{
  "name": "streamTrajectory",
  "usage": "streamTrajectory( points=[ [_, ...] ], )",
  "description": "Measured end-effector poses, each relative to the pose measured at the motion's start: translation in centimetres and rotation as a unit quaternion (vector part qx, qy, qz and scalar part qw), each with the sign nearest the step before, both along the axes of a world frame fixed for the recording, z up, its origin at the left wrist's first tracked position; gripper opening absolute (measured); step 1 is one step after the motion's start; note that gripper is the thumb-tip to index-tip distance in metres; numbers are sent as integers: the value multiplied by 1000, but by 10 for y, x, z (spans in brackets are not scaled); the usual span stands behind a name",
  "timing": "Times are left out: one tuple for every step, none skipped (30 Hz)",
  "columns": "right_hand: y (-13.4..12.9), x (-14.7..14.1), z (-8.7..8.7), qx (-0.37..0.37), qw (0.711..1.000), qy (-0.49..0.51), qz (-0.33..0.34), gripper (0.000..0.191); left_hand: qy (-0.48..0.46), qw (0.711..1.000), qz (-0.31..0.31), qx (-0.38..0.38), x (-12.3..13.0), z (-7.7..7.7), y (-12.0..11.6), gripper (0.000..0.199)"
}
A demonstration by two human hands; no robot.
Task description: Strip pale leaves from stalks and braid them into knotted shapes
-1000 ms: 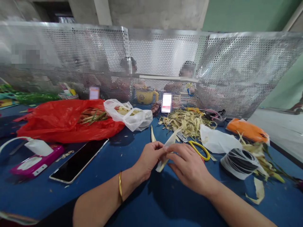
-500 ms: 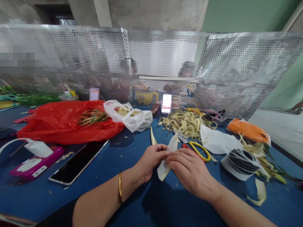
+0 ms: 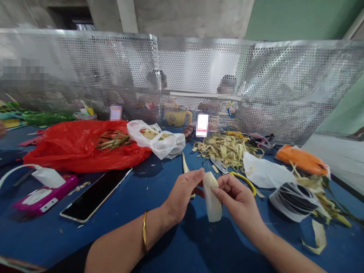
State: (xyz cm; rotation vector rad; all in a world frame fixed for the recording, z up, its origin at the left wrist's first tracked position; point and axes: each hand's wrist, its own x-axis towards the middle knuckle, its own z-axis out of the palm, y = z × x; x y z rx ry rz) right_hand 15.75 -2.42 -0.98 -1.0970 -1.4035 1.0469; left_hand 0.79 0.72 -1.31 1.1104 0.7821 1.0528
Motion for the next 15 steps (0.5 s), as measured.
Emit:
streamTrajectory(
  points=[
    [1, 0, -1, -6, 1000, 0, -1, 33, 4, 1000, 8, 3, 0, 0, -1, 40],
    [2, -1, -2, -9, 1000, -2, -3, 33, 13, 1000, 22, 6, 1, 0, -1, 36],
    [1, -1, -2, -10, 1000, -6, -5, 33, 22, 999, 37, 10, 1, 0, -1, 31],
    [1, -1, -3, -10, 1000, -10, -5, 32, 27, 998, 49, 14, 1, 0, -1, 27],
    [1, -1, -3, -9, 1000, -13, -6, 32, 30, 998, 56, 17, 1, 0, -1, 24],
    [0, -1, -2, -9, 1000, -13, -8, 32, 31, 998, 57, 19, 1, -1, 0, 22],
    [0, -1, -2, -14, 1000, -7, -7, 32, 31, 998, 54, 19, 1, -1, 0, 21],
    [0, -1, -1, -24, 1000, 3, -7, 32, 32, 998, 46, 16, 0, -1, 0, 21],
    [1, 0, 0, -40, 999, 15, -5, 33, 36, 999, 30, 11, 0, -1, 0, 21],
    [2, 1, 1, -58, 998, 28, 0, 33, 42, 999, 8, 4, 0, -2, 0, 21],
    [3, 2, 2, -75, 997, 37, 6, 35, 49, 999, -15, 0, -1, -2, 0, 22],
    [4, 3, 3, -87, 995, 42, 13, 35, 57, 998, -36, -2, -1, -2, -1, 22],
    [5, 3, 3, -94, 994, 44, 18, 35, 65, 997, -51, 0, -1, -2, -1, 23],
    [6, 4, 4, -96, 994, 42, 20, 33, 73, 996, -58, 4, -1, -2, -1, 22],
    [7, 4, 4, -94, 995, 39, 18, 32, 79, 995, -58, 8, -1, -2, -2, 22]
  ],
)
